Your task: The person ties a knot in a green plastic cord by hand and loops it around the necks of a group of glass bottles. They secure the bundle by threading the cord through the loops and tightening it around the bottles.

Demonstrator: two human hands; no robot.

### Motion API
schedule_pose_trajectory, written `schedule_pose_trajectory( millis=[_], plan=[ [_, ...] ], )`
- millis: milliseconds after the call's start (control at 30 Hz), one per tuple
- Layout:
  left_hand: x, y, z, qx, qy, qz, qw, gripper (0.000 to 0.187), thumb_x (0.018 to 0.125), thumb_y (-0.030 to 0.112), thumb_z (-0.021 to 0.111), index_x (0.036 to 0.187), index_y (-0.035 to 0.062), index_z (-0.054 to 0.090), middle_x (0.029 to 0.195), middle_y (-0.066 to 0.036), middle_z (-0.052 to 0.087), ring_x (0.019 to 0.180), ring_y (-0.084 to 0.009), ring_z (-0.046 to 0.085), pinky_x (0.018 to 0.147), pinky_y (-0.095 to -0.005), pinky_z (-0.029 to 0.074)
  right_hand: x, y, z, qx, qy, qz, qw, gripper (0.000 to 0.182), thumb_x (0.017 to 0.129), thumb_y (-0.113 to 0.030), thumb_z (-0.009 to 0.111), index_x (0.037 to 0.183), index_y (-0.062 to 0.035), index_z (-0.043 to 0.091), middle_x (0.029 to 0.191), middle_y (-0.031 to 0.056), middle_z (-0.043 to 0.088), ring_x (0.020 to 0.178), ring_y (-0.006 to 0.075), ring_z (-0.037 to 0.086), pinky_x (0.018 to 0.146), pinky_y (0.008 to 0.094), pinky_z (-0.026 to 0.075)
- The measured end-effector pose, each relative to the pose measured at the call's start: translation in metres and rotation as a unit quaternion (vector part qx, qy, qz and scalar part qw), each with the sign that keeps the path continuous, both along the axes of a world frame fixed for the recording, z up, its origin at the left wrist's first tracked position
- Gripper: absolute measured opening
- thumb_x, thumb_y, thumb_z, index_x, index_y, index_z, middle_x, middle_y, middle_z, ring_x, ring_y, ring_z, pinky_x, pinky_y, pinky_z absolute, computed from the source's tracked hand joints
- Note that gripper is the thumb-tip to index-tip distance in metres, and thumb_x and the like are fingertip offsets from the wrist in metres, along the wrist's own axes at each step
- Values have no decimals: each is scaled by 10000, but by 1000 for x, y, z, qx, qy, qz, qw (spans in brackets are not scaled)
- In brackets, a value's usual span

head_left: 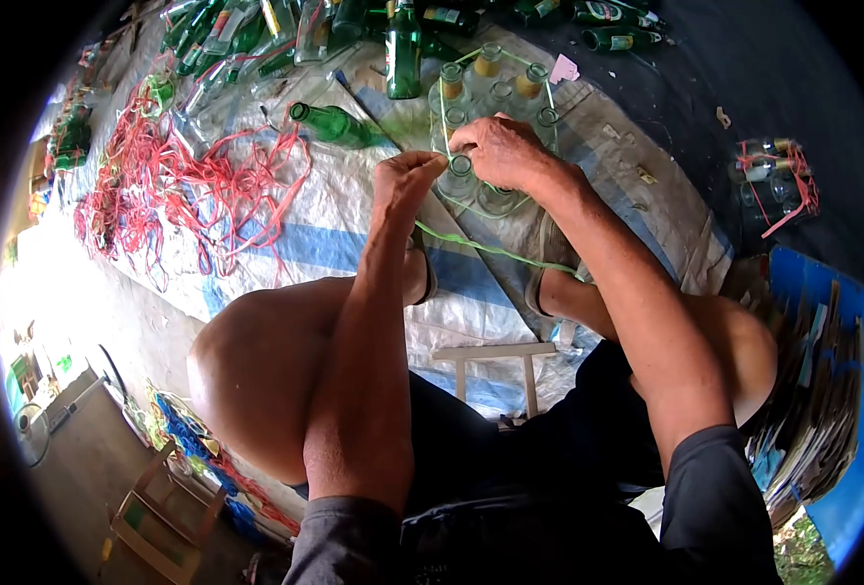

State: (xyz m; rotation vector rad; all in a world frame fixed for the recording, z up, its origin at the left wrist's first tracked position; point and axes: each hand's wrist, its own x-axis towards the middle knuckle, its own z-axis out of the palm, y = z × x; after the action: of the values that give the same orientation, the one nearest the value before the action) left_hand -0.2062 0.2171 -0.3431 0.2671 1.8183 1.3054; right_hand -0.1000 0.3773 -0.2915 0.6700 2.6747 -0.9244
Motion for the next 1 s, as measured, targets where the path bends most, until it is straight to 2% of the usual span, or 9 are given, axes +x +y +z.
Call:
schedule_pose_trajectory(
  millis=[67, 167, 367, 467, 567, 667, 767, 867, 1000],
  plan=[
    [-2, 3, -2, 3, 3, -3, 1000, 232, 892, 172, 780, 1014, -25, 778, 797, 27, 674, 691, -60, 560, 619, -225, 423, -2, -1, 5, 1, -20, -7, 1000, 356, 908, -109, 619, 1187, -275, 765, 1201, 122, 739, 1158, 329, 661, 972, 459, 528],
    [-5, 7, -10, 26, 17, -8, 1000, 217, 894, 165, 773, 993, -28, 781, 796, 27, 671, 692, -59, 554, 617, -229, 418, 0, 1, -2, 2, 34, -8, 999, 286, 901, -97, 609, 1123, -180, 769, 1076, 149, 757, 1034, 345, 715, 872, 440, 556],
    [-1, 10, -3, 25, 44, -1, 999, 214, 894, 176, 775, 962, -26, 786, 739, 49, 619, 647, -55, 504, 573, -241, 381, -4, 10, -2, -64, 6, 5, 998, 366, 855, -36, 567, 1154, -136, 754, 1057, 153, 754, 968, 345, 707, 837, 423, 550],
    [-1, 12, -2, 6, 69, 2, 998, 256, 883, 227, 803, 914, -26, 790, 692, 56, 594, 618, -54, 490, 550, -260, 382, -5, 11, 2, -71, -9, 22, 997, 383, 859, -32, 560, 1182, -134, 741, 1057, 169, 746, 953, 345, 703, 902, 432, 529],
    [2, 16, -13, -39, 151, 22, 988, 357, 796, 307, 876, 880, -31, 797, 616, -21, 641, 583, -98, 557, 559, -296, 459, -4, 7, -13, 13, 6, 50, 999, 394, 863, -24, 551, 1208, -123, 714, 1047, 199, 739, 965, 358, 698, 977, 457, 487],
    [0, 18, -13, -80, 161, 9, 984, 423, 769, 394, 891, 864, -7, 800, 595, -68, 653, 575, -123, 597, 576, -315, 483, -7, 7, -6, 10, -28, 78, 997, 349, 880, -24, 535, 1185, -93, 689, 1059, 223, 729, 1002, 391, 678, 1017, 491, 451],
    [0, 22, -15, -72, 197, 3, 978, 451, 760, 440, 883, 855, 6, 802, 612, -108, 676, 570, -154, 630, 580, -328, 495, -8, 6, 5, 11, -59, 83, 995, 420, 817, 10, 573, 1193, -127, 700, 1249, 183, 703, 1229, 389, 612, 990, 485, 524],
    [1, 21, -23, -43, 202, 7, 978, 402, 771, 396, 857, 852, 6, 800, 626, -121, 687, 570, -167, 643, 581, -338, 499, -1, 6, 13, 33, 11, 106, 994, 325, 811, 17, 599, 1105, -80, 694, 1167, 194, 711, 1193, 392, 622, 953, 484, 534],
    [1, 20, -18, -9, 207, 1, 978, 340, 787, 327, 832, 856, -3, 796, 614, -101, 675, 567, -147, 626, 575, -329, 493, 9, 2, 12, 99, 100, 110, 984, 262, 790, 25, 582, 1029, -49, 661, 1038, 177, 656, 1066, 397, 621, 928, 505, 506]
  ],
)
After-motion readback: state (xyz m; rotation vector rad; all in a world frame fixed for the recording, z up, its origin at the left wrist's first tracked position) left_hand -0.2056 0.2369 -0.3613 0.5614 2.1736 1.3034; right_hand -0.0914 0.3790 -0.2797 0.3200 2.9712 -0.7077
